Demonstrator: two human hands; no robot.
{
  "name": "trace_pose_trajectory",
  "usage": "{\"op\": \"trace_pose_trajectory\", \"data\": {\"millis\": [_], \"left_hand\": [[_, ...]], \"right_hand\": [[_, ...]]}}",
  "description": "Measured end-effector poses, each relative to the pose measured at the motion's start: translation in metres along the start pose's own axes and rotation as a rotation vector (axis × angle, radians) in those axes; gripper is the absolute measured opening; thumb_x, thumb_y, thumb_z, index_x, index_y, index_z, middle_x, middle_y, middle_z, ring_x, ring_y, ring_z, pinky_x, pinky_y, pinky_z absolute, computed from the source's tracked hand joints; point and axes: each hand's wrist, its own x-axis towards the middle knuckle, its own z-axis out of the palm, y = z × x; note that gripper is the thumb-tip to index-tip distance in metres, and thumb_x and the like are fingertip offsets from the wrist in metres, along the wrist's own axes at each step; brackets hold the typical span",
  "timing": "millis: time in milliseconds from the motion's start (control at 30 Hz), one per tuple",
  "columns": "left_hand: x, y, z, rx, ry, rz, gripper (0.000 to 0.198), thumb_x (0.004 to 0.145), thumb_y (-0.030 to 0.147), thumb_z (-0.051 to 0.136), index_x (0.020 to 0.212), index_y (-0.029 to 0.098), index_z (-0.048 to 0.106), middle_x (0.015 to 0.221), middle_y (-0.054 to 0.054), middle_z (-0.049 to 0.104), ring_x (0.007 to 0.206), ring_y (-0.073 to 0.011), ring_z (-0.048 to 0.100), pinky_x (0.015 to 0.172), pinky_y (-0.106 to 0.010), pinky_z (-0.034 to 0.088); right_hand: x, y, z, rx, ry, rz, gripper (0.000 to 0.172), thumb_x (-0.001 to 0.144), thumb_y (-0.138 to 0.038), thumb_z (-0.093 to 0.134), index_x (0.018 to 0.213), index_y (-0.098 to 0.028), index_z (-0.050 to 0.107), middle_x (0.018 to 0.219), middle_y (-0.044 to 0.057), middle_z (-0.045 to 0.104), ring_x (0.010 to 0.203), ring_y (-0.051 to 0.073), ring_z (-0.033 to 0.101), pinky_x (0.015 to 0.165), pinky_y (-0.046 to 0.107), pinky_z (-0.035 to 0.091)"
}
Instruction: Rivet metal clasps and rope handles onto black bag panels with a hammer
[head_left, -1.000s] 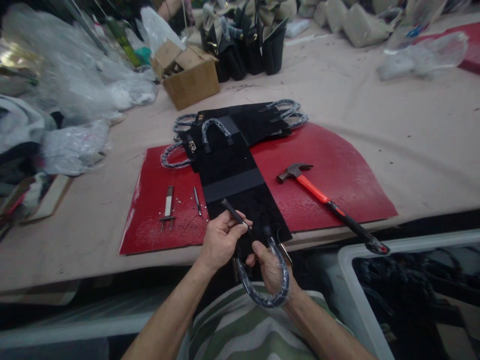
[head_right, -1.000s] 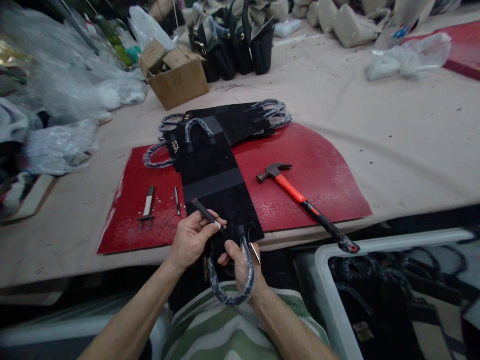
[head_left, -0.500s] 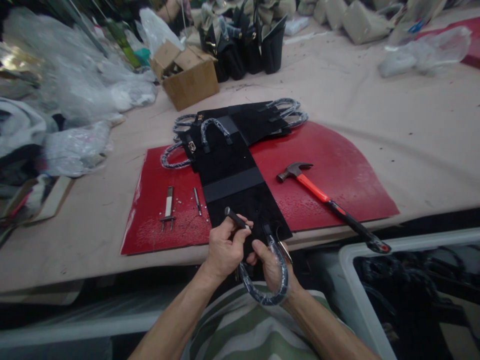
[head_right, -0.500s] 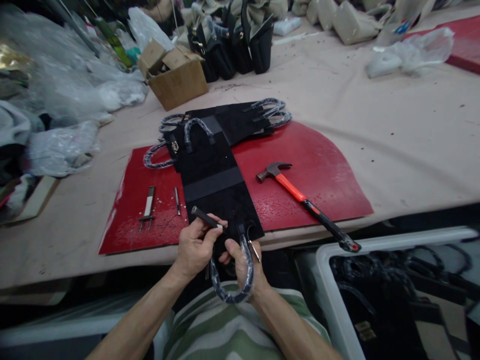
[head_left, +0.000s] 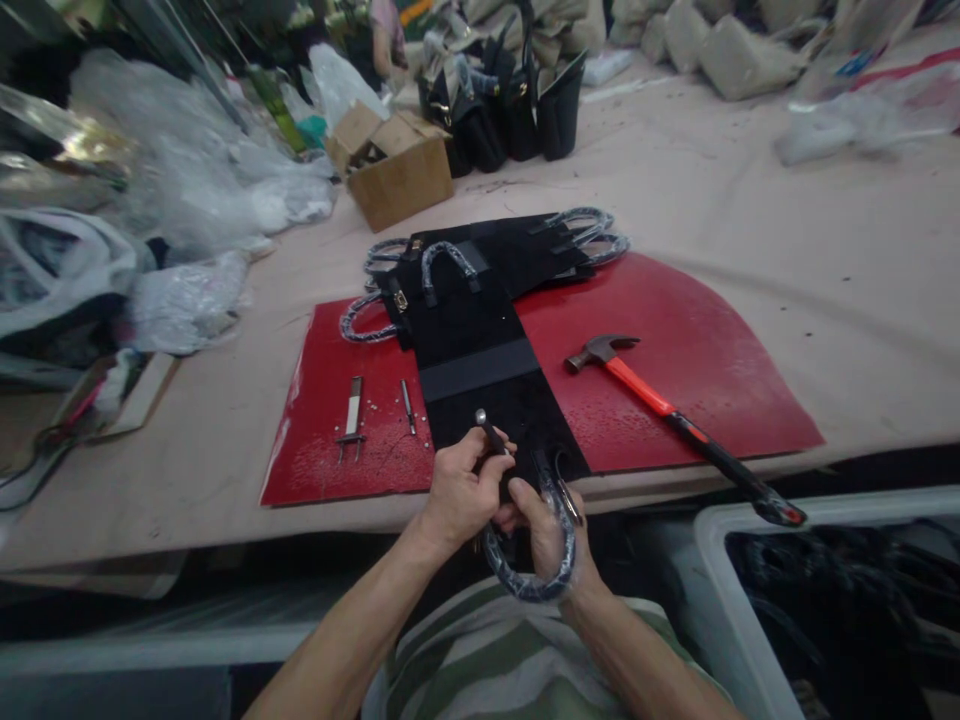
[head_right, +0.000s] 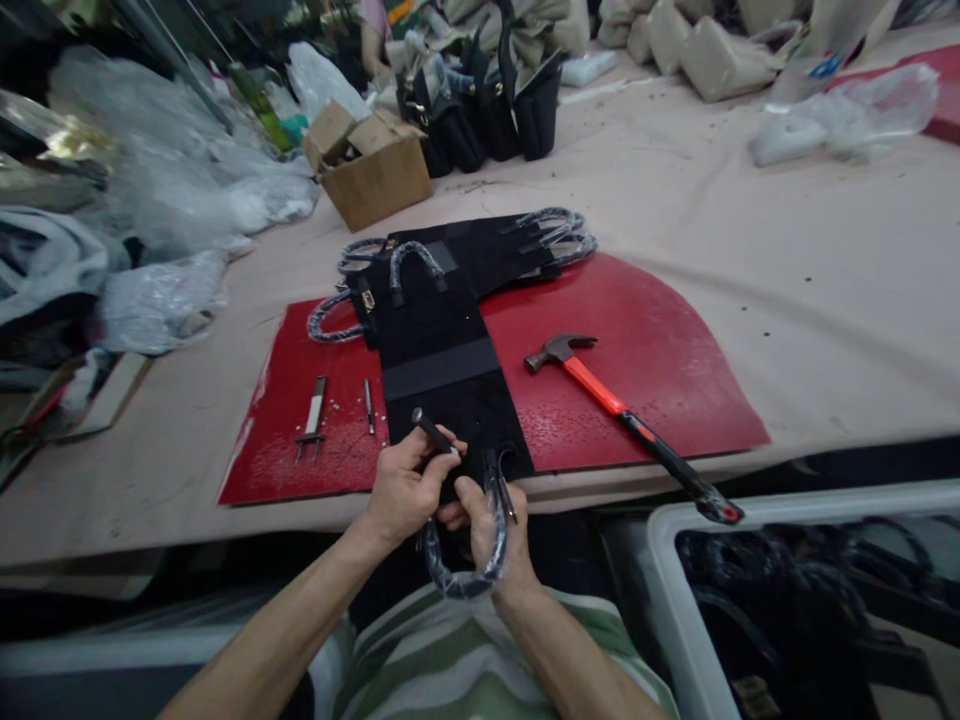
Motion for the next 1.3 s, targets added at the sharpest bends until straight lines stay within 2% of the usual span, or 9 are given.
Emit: {"op": "trace_pose_trajectory", "data": {"millis": [200,300,367,500,667,800,1000,1167,1300], "left_hand": [[0.001,-0.006,-0.001,0.058,-0.015,0.075,0.018,0.087,0.011,0.057,0.102,0.019,0.063,0.093,-0.001,0.073,0.084,-0.0139,0.071,0.077,-0.021,0.056],[-0.004,-0.011,0.001,0.148,-0.022,0.176,0.017,0.088,0.011,0.057,0.102,0.019,0.063,0.094,-0.002,0.073,0.084,-0.0143,0.071,0.078,-0.022,0.055],[-0.005,-0.013,0.003,0.165,-0.021,0.192,0.016,0.088,0.012,0.058,0.101,0.019,0.063,0.094,-0.002,0.073,0.084,-0.0146,0.071,0.078,-0.023,0.055],[-0.003,-0.012,0.005,-0.014,0.038,-0.003,0.012,0.088,0.017,0.059,0.099,0.017,0.063,0.093,-0.004,0.074,0.084,-0.0155,0.072,0.078,-0.024,0.057],[0.005,-0.012,-0.006,-0.297,0.197,-0.258,0.027,0.086,0.031,0.068,0.105,0.014,0.058,0.094,-0.009,0.074,0.085,-0.0187,0.073,0.078,-0.029,0.060],[0.010,-0.016,-0.033,-0.331,0.333,-0.310,0.039,0.081,0.037,0.075,0.107,0.013,0.058,0.094,-0.009,0.074,0.081,-0.0193,0.073,0.072,-0.029,0.061],[0.007,-0.025,-0.071,-0.303,0.491,-0.348,0.047,0.074,0.037,0.080,0.107,0.010,0.060,0.090,-0.009,0.074,0.075,-0.0183,0.072,0.063,-0.024,0.060],[-0.002,-0.031,-0.074,-0.267,0.468,-0.380,0.049,0.073,0.040,0.078,0.108,0.011,0.058,0.088,-0.008,0.073,0.072,-0.0191,0.072,0.060,-0.026,0.061],[0.000,-0.033,-0.078,-0.110,0.419,-0.390,0.045,0.077,0.041,0.072,0.108,0.012,0.060,0.085,-0.007,0.072,0.073,-0.0200,0.071,0.061,-0.026,0.058]], "right_hand": [[0.004,-0.009,-0.035,-0.308,-0.302,0.034,0.037,0.080,-0.048,0.060,0.073,-0.013,0.068,0.063,0.009,0.068,0.055,0.020,0.065,0.052,0.027,0.051],[0.004,-0.004,-0.060,-0.368,-0.275,0.033,0.027,0.077,-0.039,0.059,0.086,-0.015,0.067,0.070,0.005,0.068,0.057,0.018,0.063,0.050,0.025,0.047],[0.004,-0.005,-0.074,-0.408,-0.252,-0.002,0.022,0.077,-0.036,0.058,0.085,-0.016,0.066,0.073,0.003,0.067,0.060,0.016,0.063,0.054,0.025,0.048],[0.004,-0.021,-0.088,-0.299,-0.219,0.101,0.032,0.077,-0.044,0.059,0.088,-0.016,0.068,0.075,0.004,0.068,0.064,0.018,0.063,0.057,0.027,0.050],[0.001,-0.033,-0.085,-0.083,-0.165,0.177,0.049,0.077,-0.062,0.068,0.091,-0.014,0.068,0.087,0.008,0.070,0.070,0.020,0.065,0.058,0.027,0.050],[-0.001,-0.030,-0.074,0.036,-0.142,0.207,0.055,0.070,-0.067,0.077,0.083,-0.014,0.065,0.079,0.007,0.068,0.070,0.021,0.066,0.058,0.028,0.050],[-0.002,-0.031,-0.061,0.162,-0.137,0.287,0.057,0.064,-0.062,0.085,0.084,-0.013,0.064,0.082,0.010,0.071,0.063,0.019,0.065,0.055,0.026,0.050],[-0.007,-0.029,-0.052,0.261,-0.117,0.306,0.052,0.063,-0.057,0.087,0.078,-0.014,0.063,0.079,0.009,0.070,0.059,0.016,0.063,0.052,0.024,0.049],[-0.010,-0.024,-0.047,0.223,-0.134,0.303,0.049,0.066,-0.055,0.086,0.079,-0.012,0.067,0.073,0.007,0.069,0.054,0.013,0.059,0.049,0.021,0.047]]}}
